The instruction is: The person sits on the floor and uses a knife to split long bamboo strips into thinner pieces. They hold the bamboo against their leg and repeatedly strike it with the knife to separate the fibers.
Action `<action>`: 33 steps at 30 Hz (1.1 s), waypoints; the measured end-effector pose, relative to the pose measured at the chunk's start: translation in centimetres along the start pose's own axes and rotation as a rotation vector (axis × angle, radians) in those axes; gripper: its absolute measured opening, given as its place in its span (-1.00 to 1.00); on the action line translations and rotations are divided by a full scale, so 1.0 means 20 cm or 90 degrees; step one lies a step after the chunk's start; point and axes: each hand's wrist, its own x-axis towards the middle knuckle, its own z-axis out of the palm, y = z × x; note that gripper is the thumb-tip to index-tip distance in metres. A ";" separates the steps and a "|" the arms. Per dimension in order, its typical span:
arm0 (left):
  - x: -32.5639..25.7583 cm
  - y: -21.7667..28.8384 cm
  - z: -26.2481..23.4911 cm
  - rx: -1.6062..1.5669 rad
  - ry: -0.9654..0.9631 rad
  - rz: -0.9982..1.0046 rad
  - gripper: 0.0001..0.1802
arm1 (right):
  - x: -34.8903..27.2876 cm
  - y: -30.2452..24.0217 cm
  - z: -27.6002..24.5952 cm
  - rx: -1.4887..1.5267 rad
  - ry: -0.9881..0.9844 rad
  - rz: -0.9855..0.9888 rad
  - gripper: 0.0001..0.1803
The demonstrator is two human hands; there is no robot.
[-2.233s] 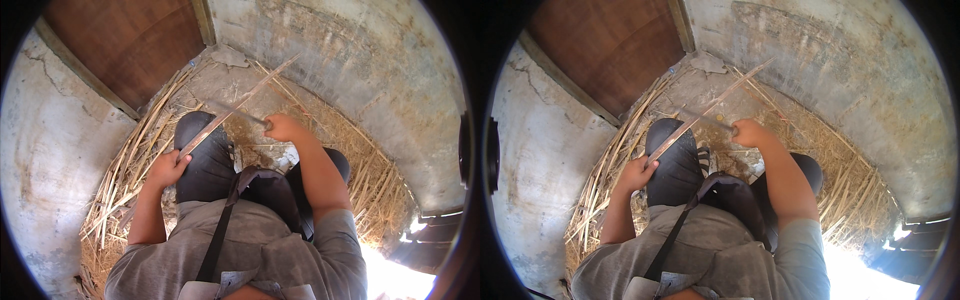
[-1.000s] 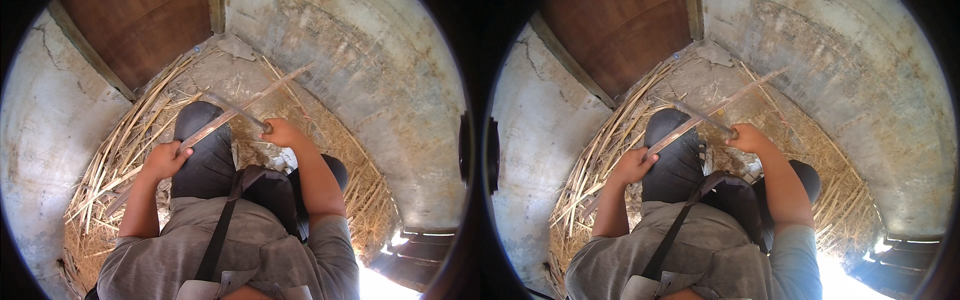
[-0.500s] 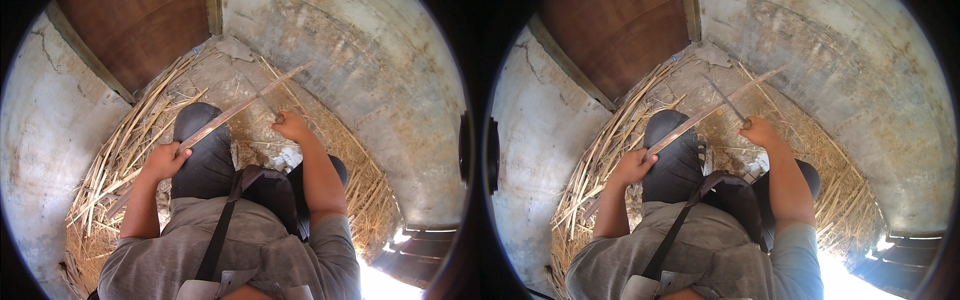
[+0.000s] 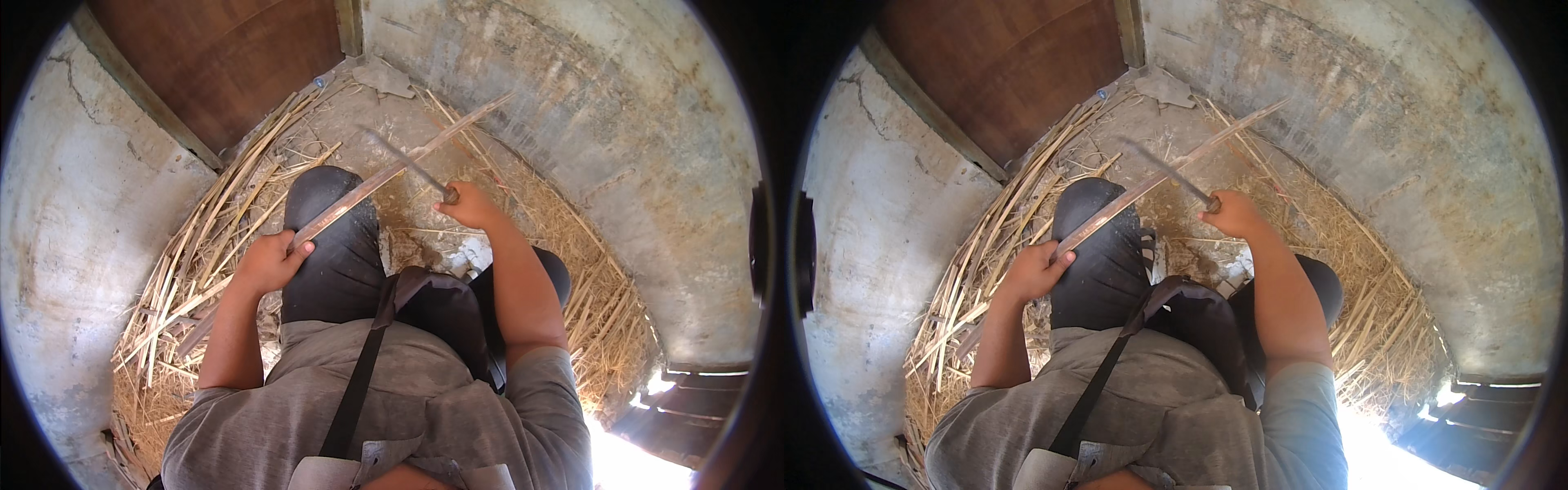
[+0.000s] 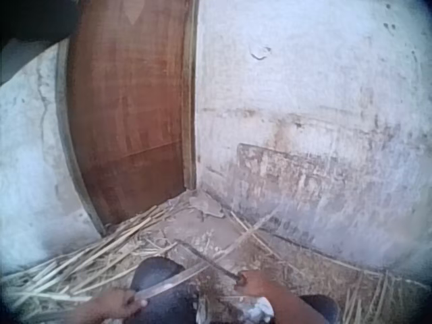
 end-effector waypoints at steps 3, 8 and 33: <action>0.00 0.01 -0.01 0.008 0.001 -0.002 -0.43 | 0.03 0.09 0.00 0.023 0.029 0.060 -0.24; 0.00 0.01 0.00 0.012 0.010 0.005 -0.42 | 0.01 0.07 0.00 0.023 0.048 0.053 -0.28; -0.01 0.02 0.01 0.018 0.018 -0.004 -0.45 | -0.01 -0.01 0.03 0.014 0.062 0.011 -0.28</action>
